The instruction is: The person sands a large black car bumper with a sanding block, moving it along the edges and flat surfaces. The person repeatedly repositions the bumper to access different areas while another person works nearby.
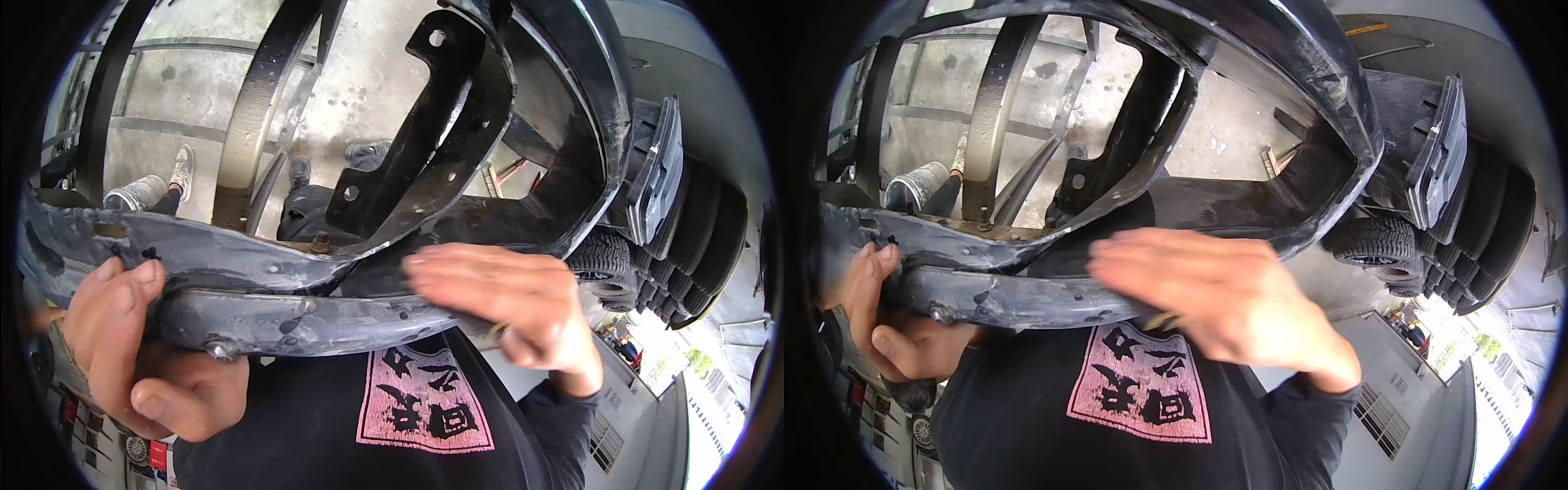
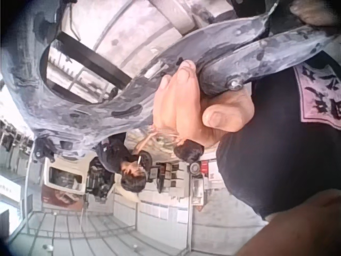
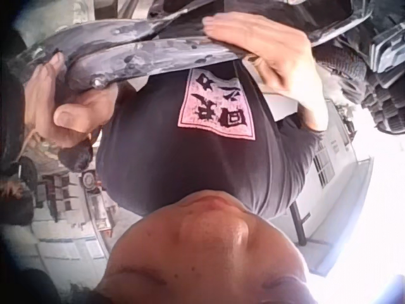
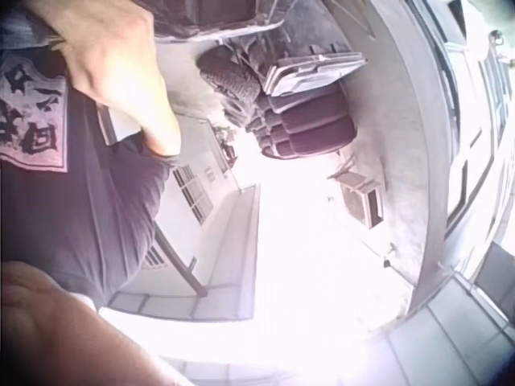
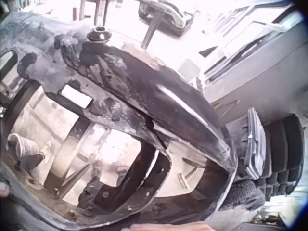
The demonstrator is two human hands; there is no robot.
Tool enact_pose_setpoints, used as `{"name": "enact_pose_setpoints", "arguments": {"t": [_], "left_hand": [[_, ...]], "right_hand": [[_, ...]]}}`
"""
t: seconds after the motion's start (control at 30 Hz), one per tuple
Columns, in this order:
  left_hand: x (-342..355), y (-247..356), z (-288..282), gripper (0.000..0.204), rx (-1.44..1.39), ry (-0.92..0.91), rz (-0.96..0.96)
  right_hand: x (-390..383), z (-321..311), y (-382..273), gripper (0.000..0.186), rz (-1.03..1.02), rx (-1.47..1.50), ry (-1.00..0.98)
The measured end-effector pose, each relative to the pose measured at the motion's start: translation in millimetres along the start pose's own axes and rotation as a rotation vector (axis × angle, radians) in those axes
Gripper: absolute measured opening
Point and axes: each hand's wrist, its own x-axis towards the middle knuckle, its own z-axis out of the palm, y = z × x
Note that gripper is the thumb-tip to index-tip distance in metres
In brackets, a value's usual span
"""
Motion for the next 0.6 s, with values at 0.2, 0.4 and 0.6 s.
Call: {"name": "enact_pose_setpoints", "arguments": {"t": [0.2, 0.4, 0.6], "left_hand": [[5.1, 2.6, 11.3, 0.045, 0.037, -0.02, 0.088], [10.3, 3.0, 12.1, 0.047, 0.077, -0.01, 0.073], [6.3, 5.4, 7.4, 0.047, 0.003, -0.041, 0.014]], "right_hand": [[-47.7, -27.8, 29.9, 0.046, 0.189, -0.23, -0.071], [-12.9, 2.6, 7.7, 0.033, 0.099, 0.088, -0.025], [-41.2, -29.0, 32.2, 0.028, 0.347, -0.154, -0.014]]}}
